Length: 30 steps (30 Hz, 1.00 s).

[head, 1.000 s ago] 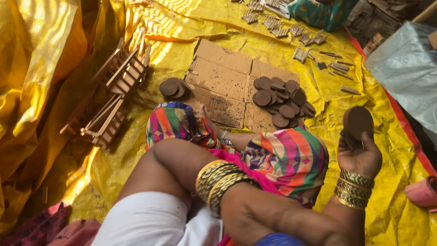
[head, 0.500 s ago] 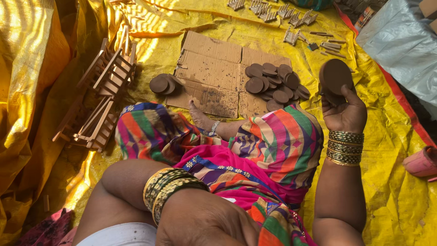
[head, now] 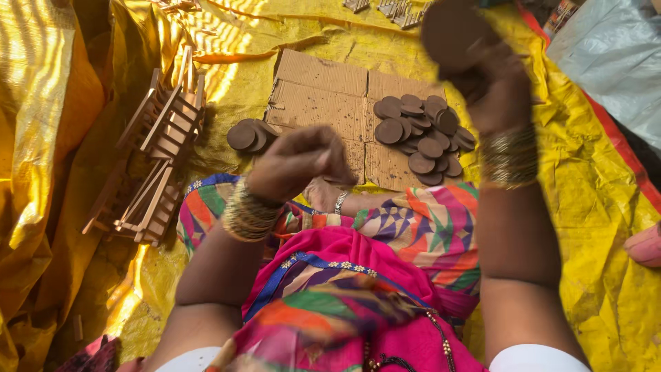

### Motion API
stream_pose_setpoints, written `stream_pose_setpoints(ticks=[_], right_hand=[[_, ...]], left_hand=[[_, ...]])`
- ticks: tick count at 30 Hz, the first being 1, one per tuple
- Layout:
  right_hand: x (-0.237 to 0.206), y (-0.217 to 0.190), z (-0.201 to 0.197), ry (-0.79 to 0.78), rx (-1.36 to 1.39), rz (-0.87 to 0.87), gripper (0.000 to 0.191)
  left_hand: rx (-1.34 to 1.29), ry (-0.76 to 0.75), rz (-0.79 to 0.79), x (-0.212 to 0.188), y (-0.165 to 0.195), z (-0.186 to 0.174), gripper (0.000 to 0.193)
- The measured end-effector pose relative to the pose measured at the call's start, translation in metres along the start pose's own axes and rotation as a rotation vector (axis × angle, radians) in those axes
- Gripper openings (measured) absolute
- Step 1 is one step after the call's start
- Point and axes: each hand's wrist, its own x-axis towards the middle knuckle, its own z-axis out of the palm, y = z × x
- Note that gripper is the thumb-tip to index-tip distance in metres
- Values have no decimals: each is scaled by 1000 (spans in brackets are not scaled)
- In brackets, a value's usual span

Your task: The person sits on the floor and shapes round clay discs by hand, pressing and smoothing each disc between the palms and fingers. Finished discs are placed on a cardboard sheet, forming a pile, with a smaller stack of discs set aside to the left.

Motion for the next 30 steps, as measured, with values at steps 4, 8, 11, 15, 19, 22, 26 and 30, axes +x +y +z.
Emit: stream_pose_setpoints(ticks=[4,8,11,15,19,22,26,30], right_hand=[[-11,85,-8,-30,-84,163,37],[-20,162,-35,-32,-190,149,49],[-24,203,-59,-31,-178,217,53],[-30,237,-87,-79,-156,379,67],[-46,258,-105,-83,-54,507,75],[-62,277,-122,35,52,584,74],[-74,309,-154,331,-48,577,60],[-72,338,-168,514,-326,354,40]], left_hand=[[-118,473,-234,47,-81,-60,46],[-90,685,-337,66,-168,-120,54],[14,792,-379,70,-225,-150,54],[-67,868,-329,70,-283,-169,51],[-209,856,-440,52,-321,-177,47],[-262,849,-476,36,-341,-182,47],[-254,997,-525,24,-356,-189,45],[-212,1110,-592,23,-367,-198,44]])
